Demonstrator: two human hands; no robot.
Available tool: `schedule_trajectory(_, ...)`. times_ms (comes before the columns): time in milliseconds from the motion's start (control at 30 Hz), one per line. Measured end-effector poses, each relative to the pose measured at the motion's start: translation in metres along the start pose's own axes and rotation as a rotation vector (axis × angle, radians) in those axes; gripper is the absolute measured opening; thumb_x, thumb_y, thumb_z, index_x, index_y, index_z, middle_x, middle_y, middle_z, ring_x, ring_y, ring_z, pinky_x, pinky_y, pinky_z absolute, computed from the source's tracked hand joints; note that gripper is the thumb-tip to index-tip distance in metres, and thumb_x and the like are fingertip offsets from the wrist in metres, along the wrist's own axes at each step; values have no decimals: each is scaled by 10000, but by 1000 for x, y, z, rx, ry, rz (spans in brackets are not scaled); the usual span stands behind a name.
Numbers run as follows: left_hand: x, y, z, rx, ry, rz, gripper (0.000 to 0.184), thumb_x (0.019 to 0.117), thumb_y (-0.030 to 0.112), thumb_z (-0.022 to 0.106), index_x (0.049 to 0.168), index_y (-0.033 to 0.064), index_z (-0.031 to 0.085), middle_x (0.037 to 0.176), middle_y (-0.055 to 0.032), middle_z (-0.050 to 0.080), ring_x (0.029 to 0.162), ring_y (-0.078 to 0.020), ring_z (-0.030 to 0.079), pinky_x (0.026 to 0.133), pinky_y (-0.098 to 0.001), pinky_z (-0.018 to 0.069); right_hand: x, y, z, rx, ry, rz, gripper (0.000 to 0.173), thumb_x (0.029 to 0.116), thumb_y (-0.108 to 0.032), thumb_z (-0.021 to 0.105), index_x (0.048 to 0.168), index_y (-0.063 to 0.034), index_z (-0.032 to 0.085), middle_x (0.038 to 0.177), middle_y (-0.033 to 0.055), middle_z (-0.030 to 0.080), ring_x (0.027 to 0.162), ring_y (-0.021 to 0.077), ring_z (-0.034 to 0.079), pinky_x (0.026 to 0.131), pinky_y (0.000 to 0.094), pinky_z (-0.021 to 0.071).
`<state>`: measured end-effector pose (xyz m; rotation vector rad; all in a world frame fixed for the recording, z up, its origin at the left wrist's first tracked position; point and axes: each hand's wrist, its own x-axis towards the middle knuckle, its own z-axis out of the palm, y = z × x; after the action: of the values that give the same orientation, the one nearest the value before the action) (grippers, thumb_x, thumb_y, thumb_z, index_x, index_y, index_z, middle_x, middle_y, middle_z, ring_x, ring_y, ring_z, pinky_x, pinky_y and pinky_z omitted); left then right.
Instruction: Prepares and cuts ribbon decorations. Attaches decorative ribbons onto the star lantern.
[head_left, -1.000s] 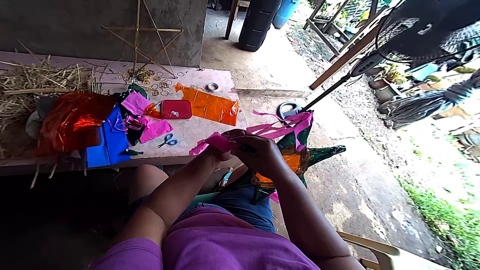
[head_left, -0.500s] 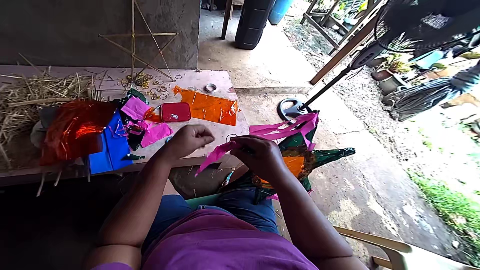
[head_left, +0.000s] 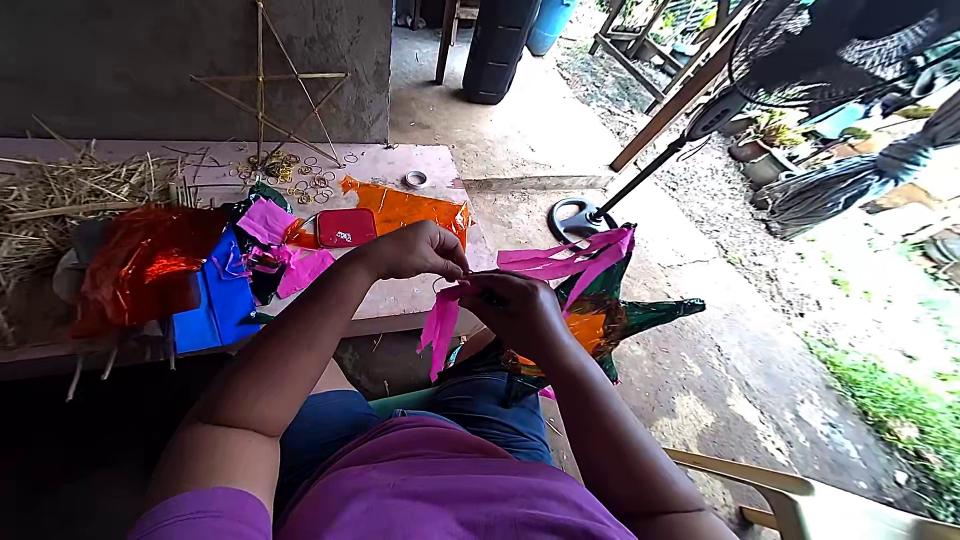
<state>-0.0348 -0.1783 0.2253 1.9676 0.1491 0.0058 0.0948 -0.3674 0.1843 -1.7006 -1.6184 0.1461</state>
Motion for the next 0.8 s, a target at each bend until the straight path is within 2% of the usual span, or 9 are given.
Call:
schedule_trajectory(67,-1,4,-6,167,3,-13,69,960,17,662,952,-9,726,831,-10,703,750,-10,627,738,-196,516,1,-1,1,6,-8,-3,243,931,-222,728,1130,-88,769,1070,37,751,873,121,712,786,369,596)
schedule_trajectory(167,-2,17,-11,491,13,-18,132,1002,81,617,989,-5,716,846,-71,679,761,-116,598,736,-328,486,3,-3,3,-4,-26,2,233,931,-217,733,1123,-89,769,1051,46,750,869,141,712,781,393,595)
schedule_trajectory(233,-1,24,-12,513,107,-45,142,1015,71,577,991,-18,685,829,-90,650,745,-150,586,730,-359,484,4,-4,4,-12,-30,5,235,933,-213,730,1135,-98,766,1009,46,744,848,151,706,762,410,590)
schedule_trajectory(300,-1,29,-15,430,199,-105,144,1029,61,560,1007,-28,671,846,-99,663,752,-146,641,764,-344,541,6,-4,6,-13,-31,21,278,936,-227,733,1185,-106,749,989,47,751,832,167,711,757,437,587)
schedule_trajectory(367,-2,31,-18,349,269,-148,143,1034,57,550,993,-23,660,831,-93,660,712,-133,661,731,-318,572,7,-3,8,-1,-42,50,330,932,-236,748,1232,-113,687,908,31,744,768,173,705,714,453,581)
schedule_trajectory(467,-8,32,-19,341,323,-136,145,1033,72,557,963,3,663,790,-64,646,649,-105,618,654,-282,534,10,-2,9,2,-61,74,376,936,-235,749,1278,-107,654,865,31,739,730,192,697,688,472,571)
schedule_trajectory(567,-16,36,-15,362,386,-47,130,1011,69,576,929,25,666,733,-28,621,598,-64,572,595,-239,490,14,-2,11,-28,-66,64,358,945,-229,739,1281,-119,676,821,47,709,694,209,667,666,481,554)
schedule_trajectory(800,-32,46,1,406,391,168,101,968,79,607,890,50,666,700,24,595,595,2,534,571,-174,444,18,-2,14,-28,-64,33,245,950,-211,732,1181,-129,722,809,44,712,685,210,667,654,486,552)
